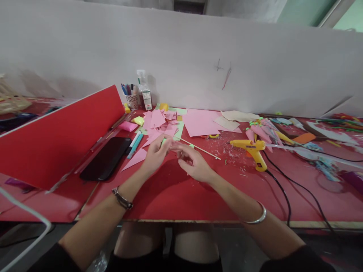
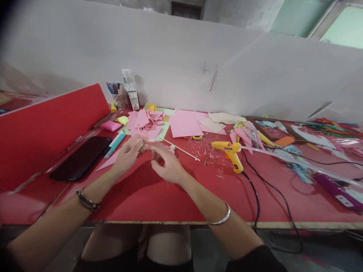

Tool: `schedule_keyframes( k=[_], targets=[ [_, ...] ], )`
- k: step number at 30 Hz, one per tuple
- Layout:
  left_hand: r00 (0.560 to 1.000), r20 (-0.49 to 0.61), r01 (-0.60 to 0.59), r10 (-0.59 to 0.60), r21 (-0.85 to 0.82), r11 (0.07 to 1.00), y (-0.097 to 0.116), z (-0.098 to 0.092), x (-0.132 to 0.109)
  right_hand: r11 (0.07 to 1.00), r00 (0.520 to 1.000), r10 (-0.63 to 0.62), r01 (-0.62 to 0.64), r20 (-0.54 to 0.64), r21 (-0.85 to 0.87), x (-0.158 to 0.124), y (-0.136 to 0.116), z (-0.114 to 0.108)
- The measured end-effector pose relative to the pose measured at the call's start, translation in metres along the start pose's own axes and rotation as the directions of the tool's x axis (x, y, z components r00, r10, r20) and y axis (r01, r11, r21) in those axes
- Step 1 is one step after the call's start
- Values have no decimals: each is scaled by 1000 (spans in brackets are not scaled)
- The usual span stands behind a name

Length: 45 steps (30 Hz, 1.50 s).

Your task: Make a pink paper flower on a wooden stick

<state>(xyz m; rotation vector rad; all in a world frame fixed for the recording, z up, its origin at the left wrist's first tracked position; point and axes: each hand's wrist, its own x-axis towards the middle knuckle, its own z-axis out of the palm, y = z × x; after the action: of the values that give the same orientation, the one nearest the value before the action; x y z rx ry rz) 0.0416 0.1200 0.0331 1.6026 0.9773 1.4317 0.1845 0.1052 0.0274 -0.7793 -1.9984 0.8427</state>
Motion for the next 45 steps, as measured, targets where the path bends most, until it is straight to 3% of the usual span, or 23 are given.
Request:
schedule_keyframes(
  k=[3,5,8,11,15,20,22,25,27,30,34,37,41,45],
  targets=[
    [999,1,-49,49,100,994,2,-1,-1,999,1000,5,-3,-29,45,0,2,0],
    [996,82,-49,42,89,995,2,0,-1,1000,1000,-8,8,-25,13,-1,3,0],
    [974,228,-4,9,-21,1000,0,3,-2,989,999,-50,50,3,-143,-1,4,-2],
    [963,268,50,-5,-161,986,-2,5,-3,946,993,-103,116,58,-304,0,3,-6],
    [975,217,93,-43,-226,970,-1,4,-3,916,987,-103,142,123,-375,0,2,-10],
    [983,50,184,-177,-301,936,-4,-2,1,914,983,-51,116,174,-388,-2,-1,-11],
    [977,55,214,-207,-275,937,-4,-3,2,909,982,-47,118,183,-401,-3,-1,-10],
    [977,137,184,-161,-174,967,-1,-1,1,875,981,-49,132,186,-465,-3,1,-10],
    [978,165,148,-125,-139,979,2,1,0,833,983,-47,137,179,-536,-3,1,-10],
    [986,117,144,-121,-213,966,2,2,0,738,979,-79,185,189,-649,-2,-1,-11],
    [977,46,211,-209,-370,905,-2,-2,3,600,950,-195,313,244,-736,-2,-7,-11],
    [957,112,289,-267,-403,868,-1,-2,5,549,929,-228,370,292,-749,-2,-7,-10],
    [966,222,198,-129,-321,926,1,1,3,565,955,-202,296,219,-770,-2,-3,-9],
    [969,243,79,-40,-154,985,0,2,-2,596,977,-168,205,129,-776,-2,1,-9]
  ],
)
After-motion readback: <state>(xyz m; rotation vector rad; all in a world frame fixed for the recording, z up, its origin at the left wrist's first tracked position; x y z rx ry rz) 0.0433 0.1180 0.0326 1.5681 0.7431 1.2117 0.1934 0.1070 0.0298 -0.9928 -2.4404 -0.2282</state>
